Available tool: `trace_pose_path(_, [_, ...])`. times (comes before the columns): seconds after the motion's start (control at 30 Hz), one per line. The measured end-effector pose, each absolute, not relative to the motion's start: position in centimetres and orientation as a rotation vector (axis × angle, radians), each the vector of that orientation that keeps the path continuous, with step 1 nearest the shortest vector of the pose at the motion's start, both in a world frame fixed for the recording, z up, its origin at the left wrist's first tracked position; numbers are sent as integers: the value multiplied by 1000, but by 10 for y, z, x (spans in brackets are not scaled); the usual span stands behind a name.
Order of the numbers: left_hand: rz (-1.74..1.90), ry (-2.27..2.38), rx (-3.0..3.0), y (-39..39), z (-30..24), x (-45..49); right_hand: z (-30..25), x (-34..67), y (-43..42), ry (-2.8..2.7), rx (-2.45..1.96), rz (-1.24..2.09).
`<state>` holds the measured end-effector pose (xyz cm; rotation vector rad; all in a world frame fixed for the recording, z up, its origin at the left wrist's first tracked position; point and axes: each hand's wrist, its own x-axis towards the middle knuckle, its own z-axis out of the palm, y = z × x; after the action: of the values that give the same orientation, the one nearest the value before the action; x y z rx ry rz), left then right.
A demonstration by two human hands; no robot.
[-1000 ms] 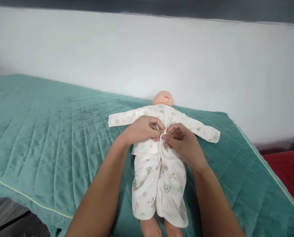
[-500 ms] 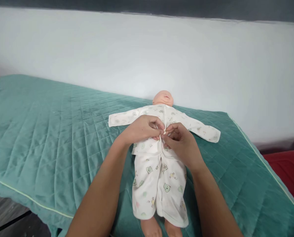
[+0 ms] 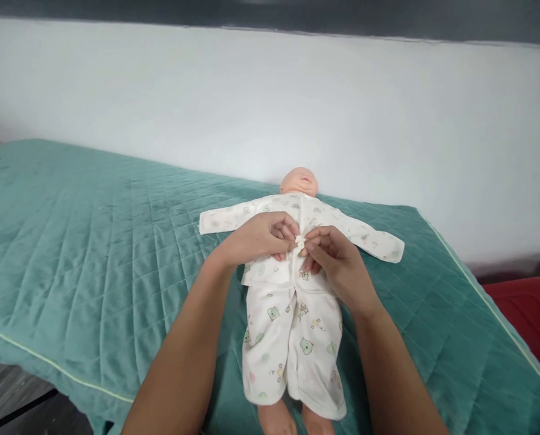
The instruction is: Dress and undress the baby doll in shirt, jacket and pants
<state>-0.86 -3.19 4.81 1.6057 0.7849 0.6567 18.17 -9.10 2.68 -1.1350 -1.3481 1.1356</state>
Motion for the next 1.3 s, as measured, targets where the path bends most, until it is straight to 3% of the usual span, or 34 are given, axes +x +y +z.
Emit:
trace_pose_path(0.17, [540,729,1649,-32,50,-15,25,181,-91,-1221,-1084,1019])
trace_pose_path(0.43, [582,723,1717,-35,53,-13,17,182,-89,-1195,-1079,496])
trace_pose_path(0.83, [576,750,1685,-34,48,-9,2,186,-79,-1529,-1233,451])
trace_pose_path(0.9, [696,780,1676,-33,46,-5,2,187,-79,-1521,-1230,502])
trace_pose_path(1.07, [1488,1261,1699,-21,26,7,2,193,-76,-1383,-1246,578])
trace_pose_path(1.3, [1412,1585,1946,-12,-28,-17,-15,209,-67,-1268,-1355,422])
